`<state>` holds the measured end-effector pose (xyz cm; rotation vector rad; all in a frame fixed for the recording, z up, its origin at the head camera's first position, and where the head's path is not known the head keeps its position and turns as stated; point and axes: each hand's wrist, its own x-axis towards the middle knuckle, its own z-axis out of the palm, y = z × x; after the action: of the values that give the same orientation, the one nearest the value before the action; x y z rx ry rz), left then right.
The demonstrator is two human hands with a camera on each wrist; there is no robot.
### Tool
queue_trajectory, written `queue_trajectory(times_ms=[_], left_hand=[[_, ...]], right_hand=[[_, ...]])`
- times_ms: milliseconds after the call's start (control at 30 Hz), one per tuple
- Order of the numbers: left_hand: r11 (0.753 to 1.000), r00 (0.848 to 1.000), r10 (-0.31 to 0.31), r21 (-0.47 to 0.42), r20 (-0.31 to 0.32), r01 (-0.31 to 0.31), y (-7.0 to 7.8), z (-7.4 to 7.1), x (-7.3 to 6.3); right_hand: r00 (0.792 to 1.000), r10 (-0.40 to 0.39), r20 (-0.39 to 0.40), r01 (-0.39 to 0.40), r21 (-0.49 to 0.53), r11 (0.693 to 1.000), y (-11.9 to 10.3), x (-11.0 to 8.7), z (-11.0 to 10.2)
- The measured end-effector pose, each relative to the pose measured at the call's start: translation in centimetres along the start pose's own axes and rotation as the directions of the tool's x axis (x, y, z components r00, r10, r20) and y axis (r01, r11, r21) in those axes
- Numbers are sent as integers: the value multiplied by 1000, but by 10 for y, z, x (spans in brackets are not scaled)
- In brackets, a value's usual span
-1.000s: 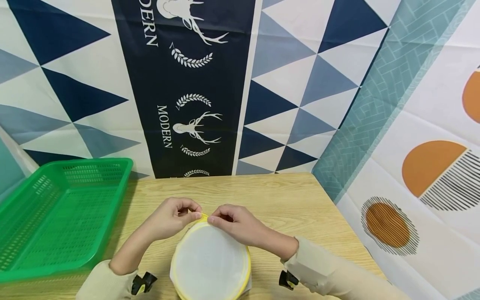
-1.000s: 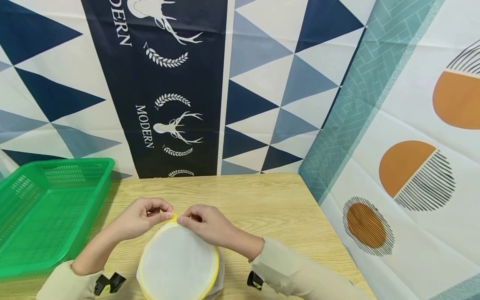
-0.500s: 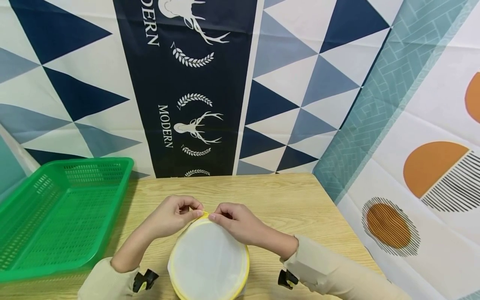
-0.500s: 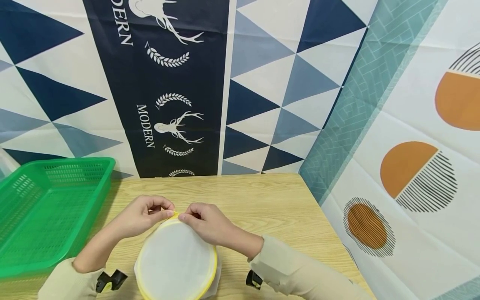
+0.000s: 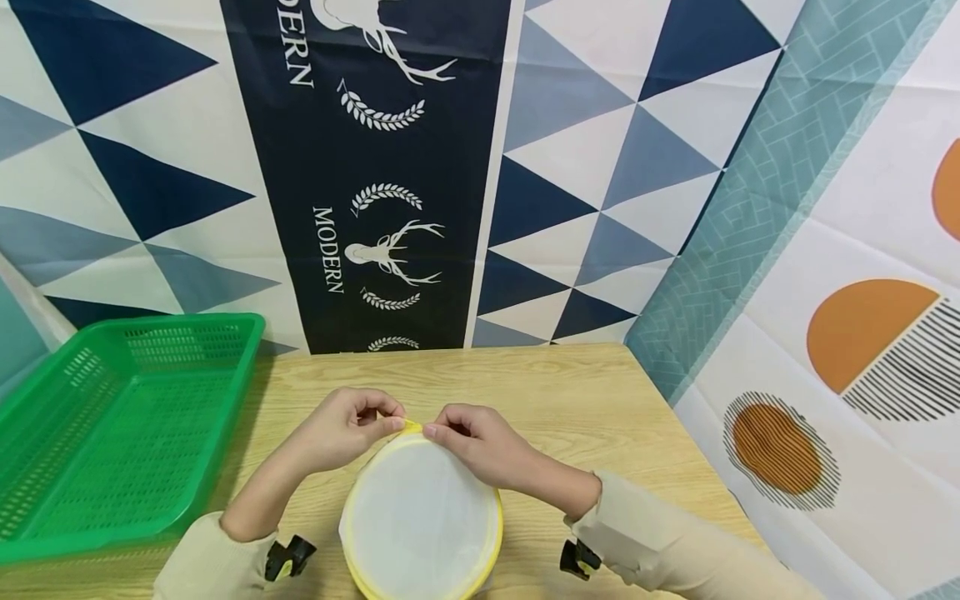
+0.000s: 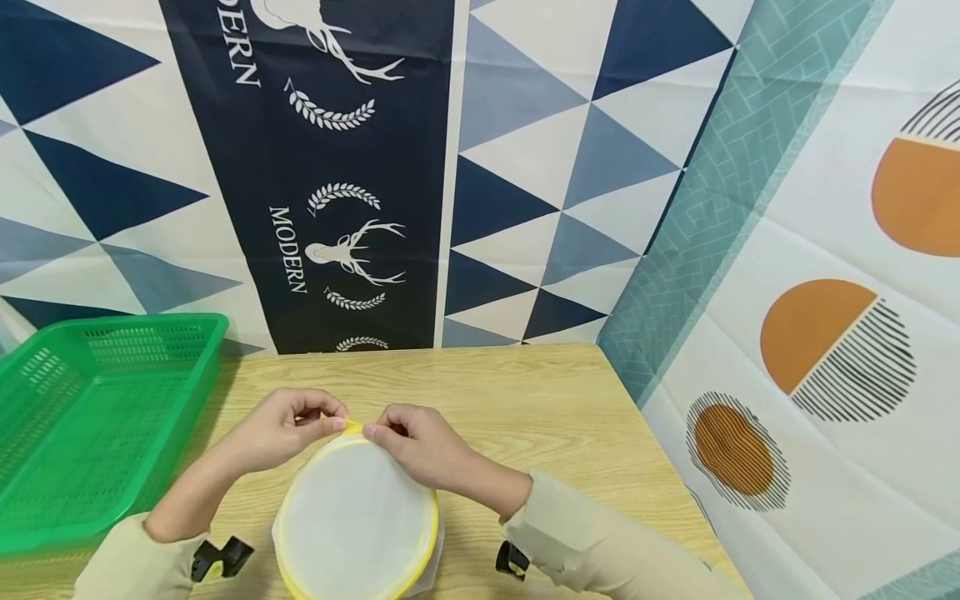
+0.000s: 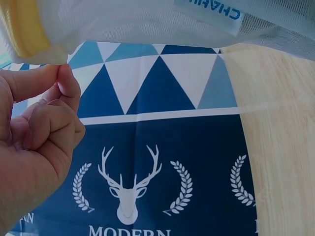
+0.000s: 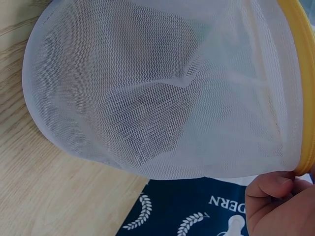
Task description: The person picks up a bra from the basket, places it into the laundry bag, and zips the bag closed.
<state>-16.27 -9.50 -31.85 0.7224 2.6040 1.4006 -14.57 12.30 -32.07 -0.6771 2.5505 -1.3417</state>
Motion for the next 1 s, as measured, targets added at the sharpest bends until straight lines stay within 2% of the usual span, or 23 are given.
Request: queue_trajectory(times_ms=[233,500,633,833,1000], left_hand=[[1000,1000,-2,16,8,2,0,-2,1],[1000,998,-2,-1,69,2,-1,-6,7],[1000,995,-6,-2,101,6,1,-9,13],[1000,993,-7,7,119,7,7,-13,24],[999,993,-26,21,116,24,7,-13,28]], right_hand=[[1000,7,-2,-7,21,1000,2,1,1],[997,72,-8,-70,155,985,0,1,1],[989,150,2,-145,259,955,1,3,0],[972,229,42,-227,398,889,-3,7,-6],[956,284,65,-282,463,841,-3,7,-8]])
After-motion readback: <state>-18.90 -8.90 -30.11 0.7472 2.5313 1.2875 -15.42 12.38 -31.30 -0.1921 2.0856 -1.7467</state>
